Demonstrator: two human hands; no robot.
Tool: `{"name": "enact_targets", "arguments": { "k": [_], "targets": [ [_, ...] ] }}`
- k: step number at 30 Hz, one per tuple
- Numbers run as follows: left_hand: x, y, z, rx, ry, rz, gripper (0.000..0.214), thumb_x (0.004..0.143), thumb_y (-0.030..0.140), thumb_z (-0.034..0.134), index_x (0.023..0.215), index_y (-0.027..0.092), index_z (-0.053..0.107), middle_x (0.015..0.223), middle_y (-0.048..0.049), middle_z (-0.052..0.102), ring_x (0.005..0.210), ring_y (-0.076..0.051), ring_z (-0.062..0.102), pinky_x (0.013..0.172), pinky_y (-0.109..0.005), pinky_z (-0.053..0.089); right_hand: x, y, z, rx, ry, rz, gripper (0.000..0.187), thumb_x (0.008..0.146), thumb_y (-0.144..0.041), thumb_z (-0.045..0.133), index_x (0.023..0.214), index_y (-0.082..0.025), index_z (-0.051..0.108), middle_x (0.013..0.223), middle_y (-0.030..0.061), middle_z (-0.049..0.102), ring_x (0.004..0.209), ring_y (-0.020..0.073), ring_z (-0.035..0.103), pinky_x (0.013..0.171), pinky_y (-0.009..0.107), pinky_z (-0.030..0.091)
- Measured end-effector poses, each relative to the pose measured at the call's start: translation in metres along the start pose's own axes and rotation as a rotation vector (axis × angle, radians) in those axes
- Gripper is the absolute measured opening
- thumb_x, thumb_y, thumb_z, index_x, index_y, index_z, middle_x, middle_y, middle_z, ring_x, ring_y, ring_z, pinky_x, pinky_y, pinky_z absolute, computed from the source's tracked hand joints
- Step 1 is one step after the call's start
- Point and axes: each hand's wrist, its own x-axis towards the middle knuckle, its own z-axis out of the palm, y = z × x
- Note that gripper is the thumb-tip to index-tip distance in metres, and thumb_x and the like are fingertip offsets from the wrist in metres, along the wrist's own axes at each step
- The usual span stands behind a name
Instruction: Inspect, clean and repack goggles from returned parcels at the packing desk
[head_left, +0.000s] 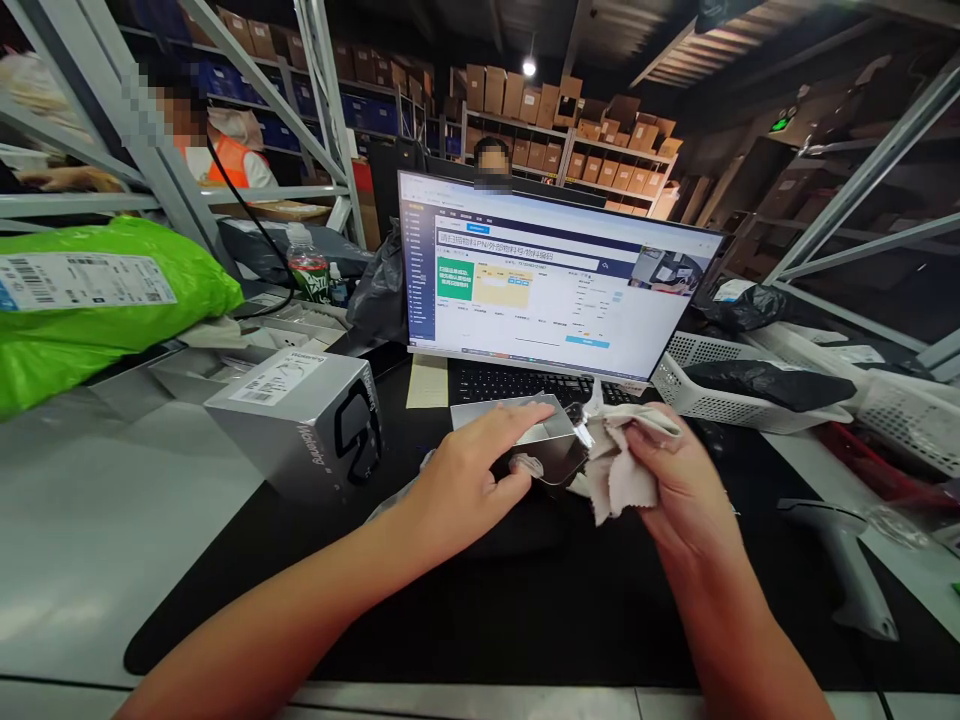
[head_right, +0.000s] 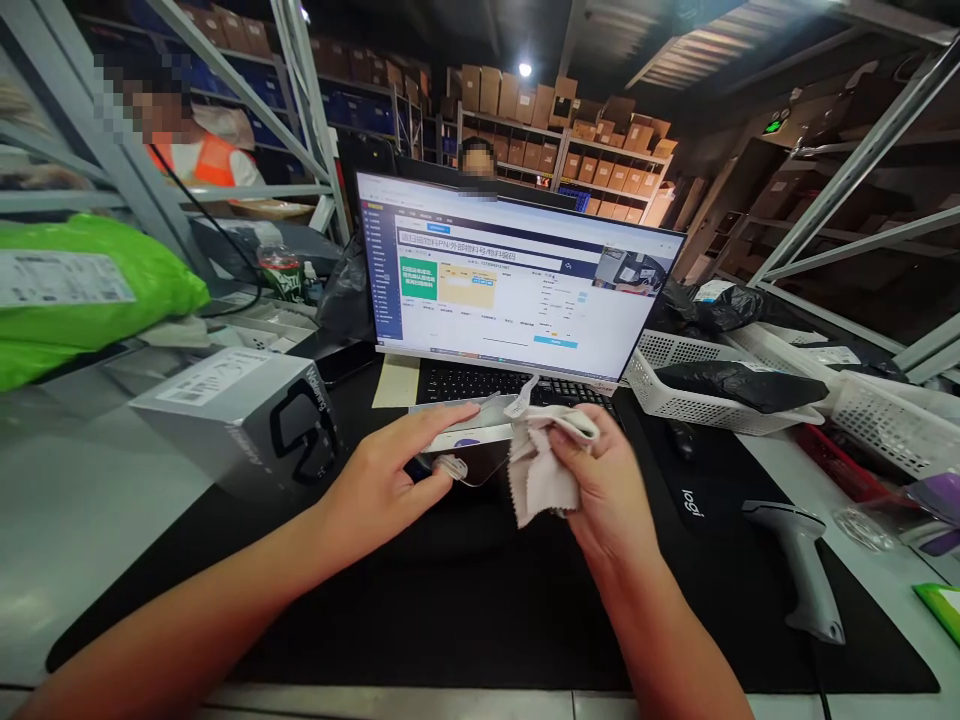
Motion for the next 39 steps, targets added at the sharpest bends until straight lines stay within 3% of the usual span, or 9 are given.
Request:
{"name": "enact_targets", "arguments": {
  "k": [3, 5, 11, 16, 20, 25, 32, 35, 39],
  "targets": [
    [0.002, -0.001, -0.002, 0.006, -0.013, -0.020, 0.050, 0.084, 0.007, 0.055, 0.132, 0.018, 0.061, 0.132, -0.0058, 0.070, 0.125, -0.019, 0.064, 0.120, -0.037, 0.040, -0.001, -0.007, -0.007, -0.318, 0.341, -0.539, 0.025, 0.073, -0.023, 0.087, 0.091, -0.019, 0.071, 0.083, 0.0009, 0.073, 0.072, 0.0164, 0.070, 0.065, 0.026, 0.057],
    [0.002, -0.001, -0.002, -0.003, -0.037, -0.033, 0.051, 0.084, 0.007, 0.056, 0.133, 0.019, 0.061, 0.133, -0.0056, 0.069, 0.125, -0.020, 0.065, 0.120, -0.037, 0.040, -0.006, -0.010, -0.007, -0.535, 0.422, -0.838, 0.018, 0.077, -0.012, 0.081, 0.092, -0.020, 0.075, 0.092, 0.0035, 0.077, 0.085, 0.0198, 0.074, 0.079, 0.031, 0.059],
    [-0.002, 0.000, 0.001, -0.092, -0.063, -0.042, 0.049, 0.087, 0.010, 0.056, 0.135, 0.018, 0.057, 0.132, -0.0078, 0.069, 0.122, -0.018, 0.066, 0.109, -0.030, 0.051, -0.032, 0.007, 0.017, -0.984, -0.272, -1.122, 0.038, 0.089, -0.010, 0.058, 0.125, -0.013, 0.067, 0.121, 0.0137, 0.074, 0.126, 0.0300, 0.064, 0.116, 0.056, 0.041],
    [-0.004, 0.000, 0.003, -0.181, -0.136, -0.012, 0.046, 0.092, 0.014, 0.052, 0.137, 0.017, 0.054, 0.133, -0.0102, 0.068, 0.120, -0.020, 0.067, 0.105, -0.031, 0.054, -0.047, 0.025, 0.034, -1.071, -0.359, -1.283, 0.026, 0.095, -0.009, 0.055, 0.116, -0.010, 0.070, 0.119, 0.0103, 0.075, 0.132, 0.0235, 0.059, 0.126, 0.043, 0.027],
    [-0.003, 0.000, 0.006, -0.168, -0.116, -0.050, 0.043, 0.090, 0.015, 0.057, 0.133, 0.015, 0.058, 0.128, -0.0102, 0.071, 0.115, -0.020, 0.069, 0.102, -0.029, 0.055, -0.031, 0.018, 0.025, -1.009, -0.404, -1.210, 0.033, 0.098, -0.003, 0.048, 0.120, -0.015, 0.069, 0.122, 0.0067, 0.074, 0.128, 0.0190, 0.062, 0.127, 0.045, 0.025],
    [-0.004, -0.002, 0.008, -0.117, -0.104, -0.072, 0.046, 0.089, 0.013, 0.056, 0.136, 0.017, 0.057, 0.129, -0.0093, 0.070, 0.116, -0.021, 0.069, 0.103, -0.032, 0.055, -0.023, 0.015, 0.023, -0.944, -0.237, -1.146, 0.033, 0.095, 0.000, 0.055, 0.119, -0.017, 0.069, 0.120, 0.0091, 0.075, 0.123, 0.0221, 0.066, 0.120, 0.049, 0.040],
    [-0.003, -0.007, 0.007, -0.147, -0.109, -0.058, 0.046, 0.091, 0.016, 0.057, 0.136, 0.017, 0.057, 0.132, -0.0105, 0.068, 0.120, -0.021, 0.067, 0.107, -0.034, 0.053, -0.025, 0.024, 0.021, -1.002, -0.486, -1.267, 0.038, 0.099, -0.007, 0.049, 0.131, -0.019, 0.066, 0.129, 0.0074, 0.071, 0.128, 0.0220, 0.062, 0.119, 0.047, 0.044],
    [0.000, -0.004, 0.004, -0.115, -0.116, -0.107, 0.047, 0.089, 0.012, 0.055, 0.136, 0.018, 0.058, 0.134, -0.0090, 0.068, 0.121, -0.022, 0.066, 0.108, -0.036, 0.052, -0.006, 0.017, 0.006, -0.945, -0.309, -1.150, 0.045, 0.095, -0.004, 0.054, 0.133, -0.026, 0.066, 0.131, 0.0050, 0.070, 0.122, 0.0234, 0.066, 0.107, 0.044, 0.056],
    [0.002, 0.000, -0.001, -0.191, -0.118, -0.199, 0.052, 0.087, 0.009, 0.055, 0.137, 0.022, 0.058, 0.137, -0.0049, 0.066, 0.123, -0.021, 0.064, 0.111, -0.036, 0.051, 0.021, 0.008, -0.013, -0.663, 0.117, -0.770, 0.017, 0.090, -0.018, 0.071, 0.104, -0.025, 0.078, 0.103, 0.0037, 0.080, 0.096, 0.0211, 0.076, 0.089, 0.038, 0.063]
  ]
}}
